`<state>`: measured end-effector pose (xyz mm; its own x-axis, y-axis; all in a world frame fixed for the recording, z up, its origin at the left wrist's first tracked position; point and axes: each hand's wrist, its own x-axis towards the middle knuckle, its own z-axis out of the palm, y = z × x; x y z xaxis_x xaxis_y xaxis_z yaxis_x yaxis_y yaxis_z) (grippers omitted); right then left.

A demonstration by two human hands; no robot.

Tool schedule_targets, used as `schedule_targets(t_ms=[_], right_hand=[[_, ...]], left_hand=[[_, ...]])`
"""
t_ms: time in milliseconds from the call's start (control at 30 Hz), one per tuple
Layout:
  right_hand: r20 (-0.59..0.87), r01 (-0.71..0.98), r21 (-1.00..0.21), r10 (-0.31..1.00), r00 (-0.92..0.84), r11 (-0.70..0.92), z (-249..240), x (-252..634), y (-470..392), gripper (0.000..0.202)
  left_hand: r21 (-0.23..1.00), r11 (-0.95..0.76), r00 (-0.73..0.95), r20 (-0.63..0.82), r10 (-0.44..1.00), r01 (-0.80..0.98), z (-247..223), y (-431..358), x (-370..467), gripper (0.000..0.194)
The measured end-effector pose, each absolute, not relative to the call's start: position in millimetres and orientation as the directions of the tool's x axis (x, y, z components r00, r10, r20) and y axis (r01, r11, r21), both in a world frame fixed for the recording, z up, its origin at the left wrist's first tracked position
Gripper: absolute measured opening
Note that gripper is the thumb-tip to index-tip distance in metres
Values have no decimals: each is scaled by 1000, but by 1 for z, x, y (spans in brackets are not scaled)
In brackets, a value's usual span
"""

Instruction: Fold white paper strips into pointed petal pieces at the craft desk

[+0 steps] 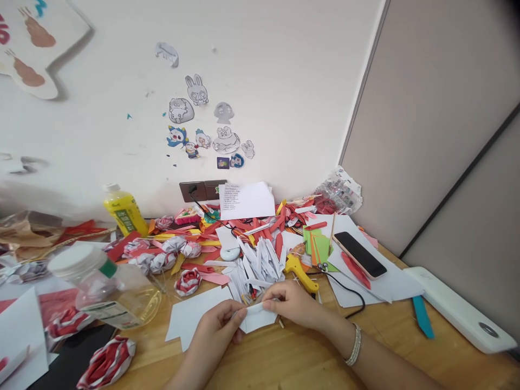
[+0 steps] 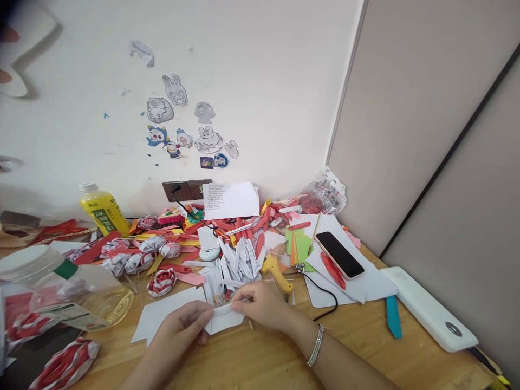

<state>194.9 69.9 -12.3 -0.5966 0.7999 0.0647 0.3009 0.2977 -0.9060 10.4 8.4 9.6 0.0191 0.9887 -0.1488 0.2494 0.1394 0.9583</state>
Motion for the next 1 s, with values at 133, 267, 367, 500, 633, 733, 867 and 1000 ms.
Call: schedule_targets(t_ms=[133,267,367,500,633,733,867,1000], right_hand=[[108,337,-870,805,-583,360,-11,193,68,12],[184,343,-826,790,-585,447,-5,189,61,11],[223,270,-840,752,-620,471,0,186,55,13],[213,228,-867,742,-635,444,2,184,52,10],[187,187,-907,759,-624,377,2,184,53,8],[182,191,-909,765,-618,371,2,185,53,8],[220,217,-878,763,-608,427,0,181,50,10],[229,270,-841,761,-607,469,-2,178,50,10]], left_hand=[[950,108,23,-120,993,295,9,5,9,25],[934,38,66,-66,996,355,10,2,13,24],[909,-4,64,-25,998,417,12,0,17,22],[897,-39,93,-2,996,440,11,-1,18,22],[885,-31,94,-15,996,465,10,0,16,23],[872,-36,106,-18,994,489,10,1,16,23],[842,-62,123,-5,992,537,9,2,17,27],[824,-93,147,12,989,560,9,0,14,27]])
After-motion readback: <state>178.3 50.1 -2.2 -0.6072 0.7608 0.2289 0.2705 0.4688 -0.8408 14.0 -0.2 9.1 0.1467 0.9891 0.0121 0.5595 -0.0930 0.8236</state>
